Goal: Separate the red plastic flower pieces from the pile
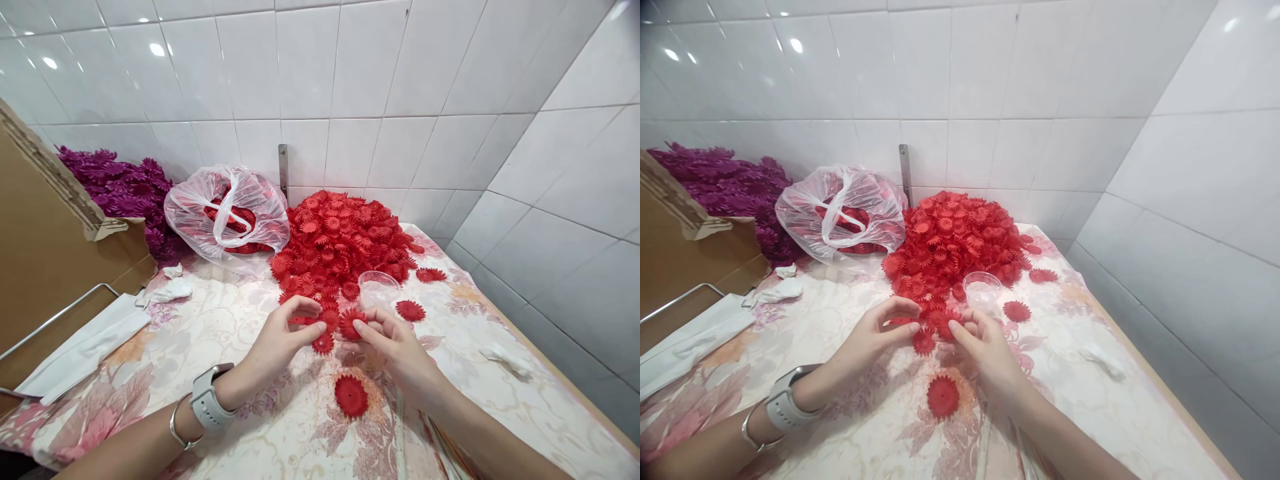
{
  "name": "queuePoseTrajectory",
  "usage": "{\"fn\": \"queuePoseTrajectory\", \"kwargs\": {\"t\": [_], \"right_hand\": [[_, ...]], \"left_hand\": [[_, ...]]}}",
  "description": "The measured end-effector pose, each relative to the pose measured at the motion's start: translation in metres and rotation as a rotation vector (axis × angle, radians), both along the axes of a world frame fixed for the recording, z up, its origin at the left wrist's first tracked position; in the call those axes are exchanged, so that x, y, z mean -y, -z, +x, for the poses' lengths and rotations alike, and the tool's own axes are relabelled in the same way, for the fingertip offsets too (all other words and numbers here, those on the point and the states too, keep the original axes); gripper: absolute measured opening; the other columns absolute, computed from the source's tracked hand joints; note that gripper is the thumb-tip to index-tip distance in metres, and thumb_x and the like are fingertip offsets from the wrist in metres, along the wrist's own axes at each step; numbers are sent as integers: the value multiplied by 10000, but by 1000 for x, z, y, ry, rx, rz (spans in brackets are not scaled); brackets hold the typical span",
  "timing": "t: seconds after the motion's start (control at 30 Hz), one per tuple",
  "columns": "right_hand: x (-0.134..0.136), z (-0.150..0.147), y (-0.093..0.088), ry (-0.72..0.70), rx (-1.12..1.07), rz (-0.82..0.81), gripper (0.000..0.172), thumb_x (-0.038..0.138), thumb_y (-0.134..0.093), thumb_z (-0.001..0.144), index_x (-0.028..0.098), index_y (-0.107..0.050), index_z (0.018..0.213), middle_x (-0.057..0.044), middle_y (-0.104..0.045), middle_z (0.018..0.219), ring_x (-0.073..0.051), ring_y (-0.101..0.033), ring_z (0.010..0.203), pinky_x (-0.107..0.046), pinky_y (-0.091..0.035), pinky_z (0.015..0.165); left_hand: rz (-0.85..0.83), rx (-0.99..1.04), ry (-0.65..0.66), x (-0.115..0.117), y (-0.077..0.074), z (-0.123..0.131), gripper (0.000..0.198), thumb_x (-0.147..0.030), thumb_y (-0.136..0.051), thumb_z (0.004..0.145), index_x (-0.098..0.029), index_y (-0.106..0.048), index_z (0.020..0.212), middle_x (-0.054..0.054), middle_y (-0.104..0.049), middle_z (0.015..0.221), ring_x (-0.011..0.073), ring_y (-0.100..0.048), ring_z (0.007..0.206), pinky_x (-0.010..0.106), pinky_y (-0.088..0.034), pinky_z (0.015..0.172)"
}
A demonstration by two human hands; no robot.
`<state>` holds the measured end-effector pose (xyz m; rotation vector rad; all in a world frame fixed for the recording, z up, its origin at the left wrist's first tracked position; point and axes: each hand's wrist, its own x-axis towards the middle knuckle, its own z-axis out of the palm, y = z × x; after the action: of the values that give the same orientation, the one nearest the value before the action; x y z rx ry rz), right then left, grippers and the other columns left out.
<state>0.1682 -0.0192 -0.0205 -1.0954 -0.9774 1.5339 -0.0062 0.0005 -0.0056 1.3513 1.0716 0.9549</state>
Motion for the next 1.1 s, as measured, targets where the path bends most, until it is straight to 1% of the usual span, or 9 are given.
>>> {"fn": "queuePoseTrajectory", "kwargs": {"t": [0.13, 0.3, 0.4, 0.57, 0.73, 0.83, 0.9, 1.0, 1.1], "right_hand": [[-1, 2, 0, -37, 17, -60, 349, 320, -736, 628, 174, -620, 924, -37, -676, 816, -163, -619, 738, -285, -473, 669], [-1, 1, 0, 56, 123, -54, 306, 312, -769, 561, 167, -615, 782, 11, -637, 655, -136, -596, 609, -255, -440, 584], [0, -1, 0, 89, 201, 3, 302, 317, -772, 537, 173, -558, 693, 53, -552, 552, -106, -528, 495, -238, -394, 502], [7, -9, -3, 71, 346, 193, 255, 302, -730, 572, 190, -520, 664, 48, -501, 584, -109, -486, 545, -224, -393, 495], [7, -8, -3, 39, 322, 270, 231, 295, -701, 631, 203, -530, 755, 16, -555, 716, -133, -530, 651, -238, -437, 570], [2, -1, -3, 165, 267, 294, 223, 318, -704, 645, 204, -557, 769, -2, -581, 771, -150, -554, 737, -254, -454, 650], [-2, 5, -3, 238, 232, 284, 249, 338, -711, 641, 210, -570, 801, -11, -599, 797, -161, -563, 776, -268, -458, 696], [-5, 10, -5, 245, 224, 241, 274, 343, -719, 625, 211, -589, 827, -27, -626, 842, -178, -572, 848, -288, -456, 766], [-5, 9, -7, 164, 240, 204, 269, 318, -707, 624, 209, -604, 848, -50, -631, 978, -196, -569, 936, -297, -458, 803]], "left_hand": [[-36, -8, -2, -4, 1, -1, 186, -258, -643, 685, -157, -594, 833, 63, -615, 911, 198, -573, 877, 279, -480, 694], [-87, 28, 61, 0, 2, 2, 178, -292, -663, 674, -152, -606, 769, 36, -630, 782, 162, -591, 732, 265, -465, 637], [-220, 43, 157, 4, 1, 4, 224, -354, -668, 673, -135, -630, 706, 18, -623, 665, 120, -571, 599, 239, -446, 592], [-406, 129, 260, 9, 4, 6, 231, -348, -689, 662, -123, -673, 712, 40, -658, 700, 116, -604, 651, 216, -456, 648], [-519, 299, 165, 7, 7, 5, 140, -200, -725, 617, -125, -625, 681, 27, -643, 702, 120, -633, 695, 214, -475, 706], [-426, 369, 52, -1, 7, 0, 186, -196, -723, 613, -143, -546, 633, -11, -590, 649, 122, -629, 698, 222, -476, 711], [-281, 356, -13, -9, 7, -5, 204, -241, -702, 640, -157, -516, 639, -30, -553, 653, 124, -615, 715, 248, -477, 733], [21, 91, -82, -18, 6, -12, 149, -264, -660, 677, -171, -545, 698, -6, -578, 765, 154, -585, 795, 310, -457, 798], [337, -224, -110, -18, 4, -13, 180, -255, -653, 688, -194, -601, 849, 42, -595, 991, 205, -528, 986, 344, -377, 916]]}}
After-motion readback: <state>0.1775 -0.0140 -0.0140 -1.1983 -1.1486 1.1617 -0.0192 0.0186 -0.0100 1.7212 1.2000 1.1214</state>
